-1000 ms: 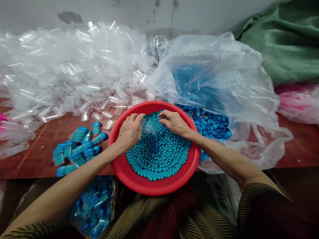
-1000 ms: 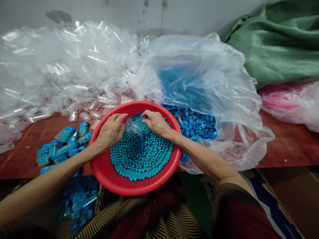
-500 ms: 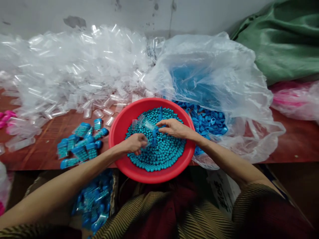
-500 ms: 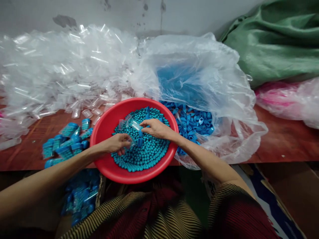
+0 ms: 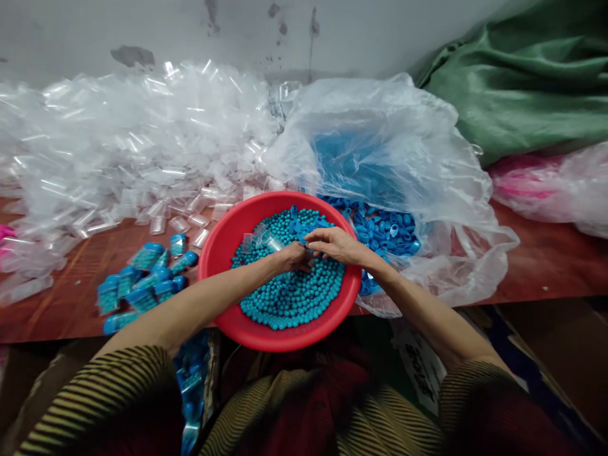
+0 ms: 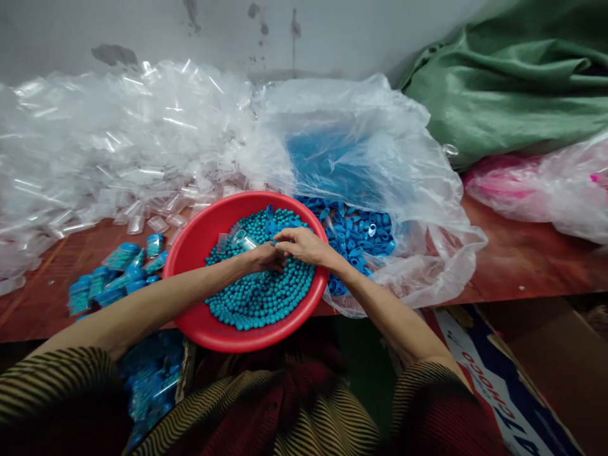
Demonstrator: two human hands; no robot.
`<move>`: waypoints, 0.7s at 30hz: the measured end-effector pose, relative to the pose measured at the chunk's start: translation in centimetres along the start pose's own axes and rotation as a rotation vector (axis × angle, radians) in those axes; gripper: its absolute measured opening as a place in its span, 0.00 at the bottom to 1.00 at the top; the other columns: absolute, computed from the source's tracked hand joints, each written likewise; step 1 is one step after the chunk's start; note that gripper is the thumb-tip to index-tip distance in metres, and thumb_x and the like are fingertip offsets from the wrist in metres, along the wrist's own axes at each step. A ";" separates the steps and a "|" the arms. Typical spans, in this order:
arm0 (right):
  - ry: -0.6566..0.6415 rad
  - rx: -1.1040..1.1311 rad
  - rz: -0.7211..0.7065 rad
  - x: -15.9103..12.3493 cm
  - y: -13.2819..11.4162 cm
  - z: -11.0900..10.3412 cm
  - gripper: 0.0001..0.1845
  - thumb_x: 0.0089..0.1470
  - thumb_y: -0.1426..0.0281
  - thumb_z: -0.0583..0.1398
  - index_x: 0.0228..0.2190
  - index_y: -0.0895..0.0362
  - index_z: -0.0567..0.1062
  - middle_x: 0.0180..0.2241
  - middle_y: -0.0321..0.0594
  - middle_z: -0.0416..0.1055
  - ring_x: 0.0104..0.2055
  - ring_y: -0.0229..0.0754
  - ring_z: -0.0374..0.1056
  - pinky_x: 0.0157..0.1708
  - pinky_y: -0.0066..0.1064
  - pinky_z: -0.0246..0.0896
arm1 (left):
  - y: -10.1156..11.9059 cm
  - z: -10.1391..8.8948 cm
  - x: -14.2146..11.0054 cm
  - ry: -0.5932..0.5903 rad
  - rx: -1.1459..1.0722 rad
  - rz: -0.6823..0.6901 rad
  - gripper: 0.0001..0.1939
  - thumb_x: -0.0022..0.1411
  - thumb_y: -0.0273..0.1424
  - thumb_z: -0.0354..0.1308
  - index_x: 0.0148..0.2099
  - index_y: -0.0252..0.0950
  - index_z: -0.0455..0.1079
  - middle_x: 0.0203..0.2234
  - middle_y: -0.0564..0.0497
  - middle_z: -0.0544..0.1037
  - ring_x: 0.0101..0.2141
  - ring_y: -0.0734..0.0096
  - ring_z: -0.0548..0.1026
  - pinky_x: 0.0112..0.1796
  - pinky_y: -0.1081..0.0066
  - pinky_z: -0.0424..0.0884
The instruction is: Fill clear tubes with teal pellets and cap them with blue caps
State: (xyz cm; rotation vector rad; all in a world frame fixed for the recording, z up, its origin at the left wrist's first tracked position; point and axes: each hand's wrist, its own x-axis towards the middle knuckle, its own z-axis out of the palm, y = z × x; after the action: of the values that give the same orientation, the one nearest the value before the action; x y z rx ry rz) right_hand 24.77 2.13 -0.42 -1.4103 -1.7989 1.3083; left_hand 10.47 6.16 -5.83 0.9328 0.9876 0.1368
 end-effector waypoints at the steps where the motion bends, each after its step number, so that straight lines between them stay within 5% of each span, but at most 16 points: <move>1: 0.010 0.053 0.030 -0.2 0.1 -0.3 0.14 0.53 0.69 0.56 0.41 0.60 0.74 0.29 0.38 0.72 0.29 0.36 0.69 0.25 0.25 0.62 | 0.2 -0.2 0.0 -0.027 -0.029 0.012 0.08 0.50 0.24 0.59 0.25 0.33 0.62 0.15 0.57 0.64 0.17 0.80 0.65 0.22 0.76 0.67; 8: 0.055 0.191 0.101 -0.9 -0.1 -0.9 0.12 0.52 0.69 0.56 0.39 0.59 0.72 0.30 0.37 0.71 0.28 0.35 0.68 0.23 0.24 0.63 | -0.1 -2.5 -3.4 -0.089 -0.137 0.047 0.10 0.53 0.28 0.61 0.38 0.34 0.66 0.26 0.51 0.72 0.25 0.71 0.75 0.29 0.70 0.71; 14: -0.138 0.069 0.009 -0.6 -0.6 0.8 0.15 0.52 0.72 0.56 0.43 0.59 0.73 0.33 0.37 0.72 0.24 0.31 0.64 0.23 0.23 0.60 | -1.0 -3.7 -7.3 -0.041 -0.209 0.116 0.16 0.51 0.34 0.64 0.42 0.36 0.67 0.33 0.49 0.73 0.29 0.70 0.75 0.31 0.70 0.70; 17: -0.156 0.023 -0.006 -0.2 -0.8 1.3 0.16 0.53 0.71 0.56 0.45 0.58 0.72 0.34 0.38 0.72 0.23 0.30 0.63 0.23 0.24 0.60 | -1.2 -3.8 -8.3 0.058 -0.134 0.123 0.14 0.52 0.34 0.63 0.41 0.36 0.68 0.33 0.50 0.73 0.28 0.73 0.73 0.29 0.71 0.69; 21: -0.114 -0.029 -0.005 0.1 -0.4 1.5 0.16 0.53 0.71 0.56 0.44 0.59 0.73 0.35 0.39 0.72 0.25 0.31 0.64 0.26 0.25 0.61 | -1.2 -3.4 -8.0 0.328 0.126 0.159 0.09 0.54 0.31 0.59 0.38 0.34 0.69 0.23 0.54 0.70 0.22 0.78 0.67 0.22 0.78 0.61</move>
State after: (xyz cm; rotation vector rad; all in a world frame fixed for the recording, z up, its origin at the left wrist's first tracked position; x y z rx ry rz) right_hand 23.25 1.67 -0.69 -1.3702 -1.9014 1.3906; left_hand 2.91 3.52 -2.16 1.1279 1.2340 0.3742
